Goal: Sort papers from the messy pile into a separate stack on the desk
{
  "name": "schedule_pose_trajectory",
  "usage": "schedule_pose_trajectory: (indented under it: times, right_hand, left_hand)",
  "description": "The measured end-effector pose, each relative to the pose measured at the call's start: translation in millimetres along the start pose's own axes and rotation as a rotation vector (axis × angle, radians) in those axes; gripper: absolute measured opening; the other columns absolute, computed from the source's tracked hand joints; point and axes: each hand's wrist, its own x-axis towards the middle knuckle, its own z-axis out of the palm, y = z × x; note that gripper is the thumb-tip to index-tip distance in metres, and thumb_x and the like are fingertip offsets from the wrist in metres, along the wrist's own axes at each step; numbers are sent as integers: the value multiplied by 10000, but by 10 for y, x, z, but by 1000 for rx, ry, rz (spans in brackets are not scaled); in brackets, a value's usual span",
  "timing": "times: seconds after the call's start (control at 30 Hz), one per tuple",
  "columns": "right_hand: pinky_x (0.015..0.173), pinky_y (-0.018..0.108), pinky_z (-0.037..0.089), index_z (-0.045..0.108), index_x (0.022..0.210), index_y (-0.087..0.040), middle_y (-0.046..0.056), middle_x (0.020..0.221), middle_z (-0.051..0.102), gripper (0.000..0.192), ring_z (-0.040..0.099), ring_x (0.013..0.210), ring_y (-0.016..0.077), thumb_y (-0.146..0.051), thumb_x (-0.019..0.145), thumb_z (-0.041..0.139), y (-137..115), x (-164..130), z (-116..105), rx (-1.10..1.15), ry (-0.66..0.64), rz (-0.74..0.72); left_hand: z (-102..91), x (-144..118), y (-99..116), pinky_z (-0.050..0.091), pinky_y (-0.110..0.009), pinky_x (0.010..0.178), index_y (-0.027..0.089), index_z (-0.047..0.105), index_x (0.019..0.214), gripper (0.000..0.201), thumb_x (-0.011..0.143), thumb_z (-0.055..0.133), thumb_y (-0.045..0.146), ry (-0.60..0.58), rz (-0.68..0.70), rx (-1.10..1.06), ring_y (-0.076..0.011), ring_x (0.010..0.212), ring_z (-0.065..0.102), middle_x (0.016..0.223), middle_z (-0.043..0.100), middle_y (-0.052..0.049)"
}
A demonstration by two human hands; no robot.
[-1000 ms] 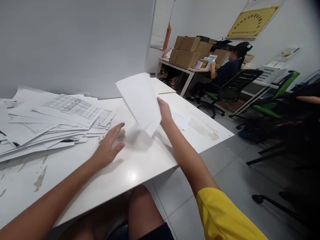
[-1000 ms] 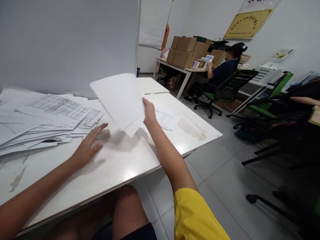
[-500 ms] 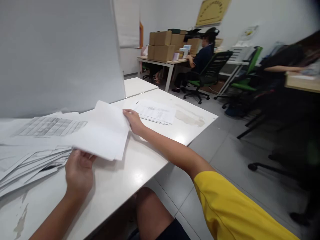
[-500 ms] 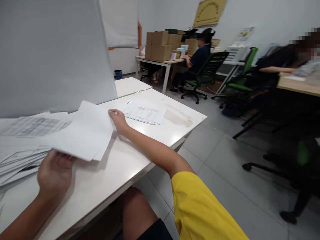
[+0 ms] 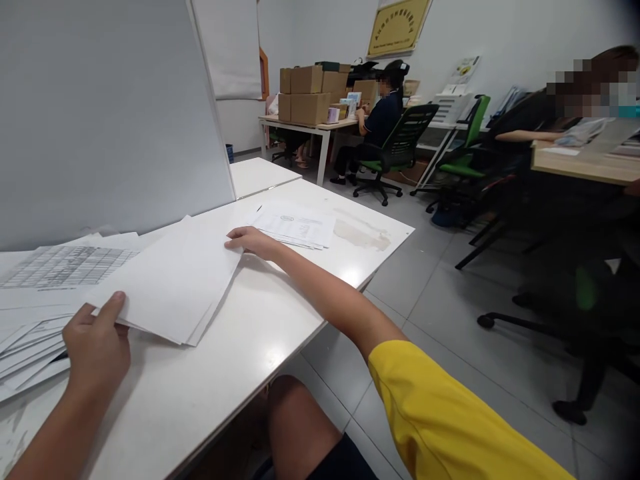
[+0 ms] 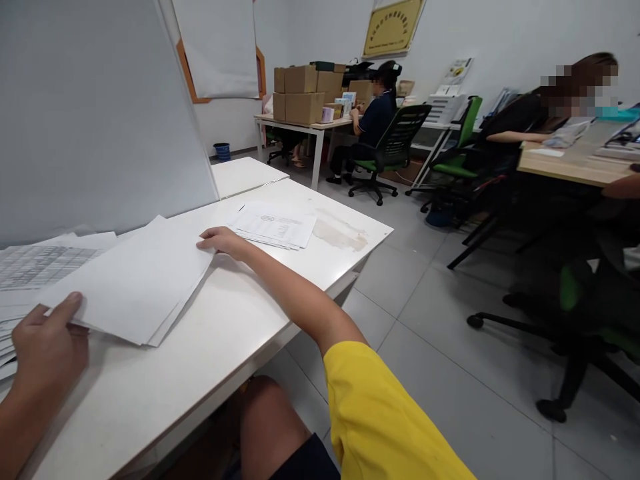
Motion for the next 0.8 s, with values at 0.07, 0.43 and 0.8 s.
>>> schedule_pose_trajectory:
  times: [0.07, 0.43, 0.8]
  right_hand:
    - [689, 274, 520, 680, 805, -178, 21, 805, 657, 215, 601, 776, 155, -234, 659, 827, -2, 9, -8, 36, 18, -16]
    - [825, 299, 540, 716, 892, -183, -9, 831, 685, 176, 625, 832, 148, -272, 744, 747, -49, 194, -443, 245, 370, -275]
    - [740, 315, 548, 722, 792, -187, 27, 833, 695, 119, 631, 788, 185, -169, 712, 637, 300, 59, 176, -130, 331, -15]
  left_hand:
    - [14, -8, 47, 440, -191, 460, 154, 649, 735, 318, 500, 831, 266, 9, -51, -77, -118, 627, 549, 716, 633, 3]
    - [-44, 69, 62, 287, -182, 388, 225, 739, 1174, 484, 701, 722, 326, 64, 191, 159, -58, 409, 331, 460, 388, 83]
    - [-44, 89, -280, 532, -352, 897, 262, 555, 1400, 718, 719, 780, 298, -120, 12, 46, -169, 874, 620, 939, 644, -33]
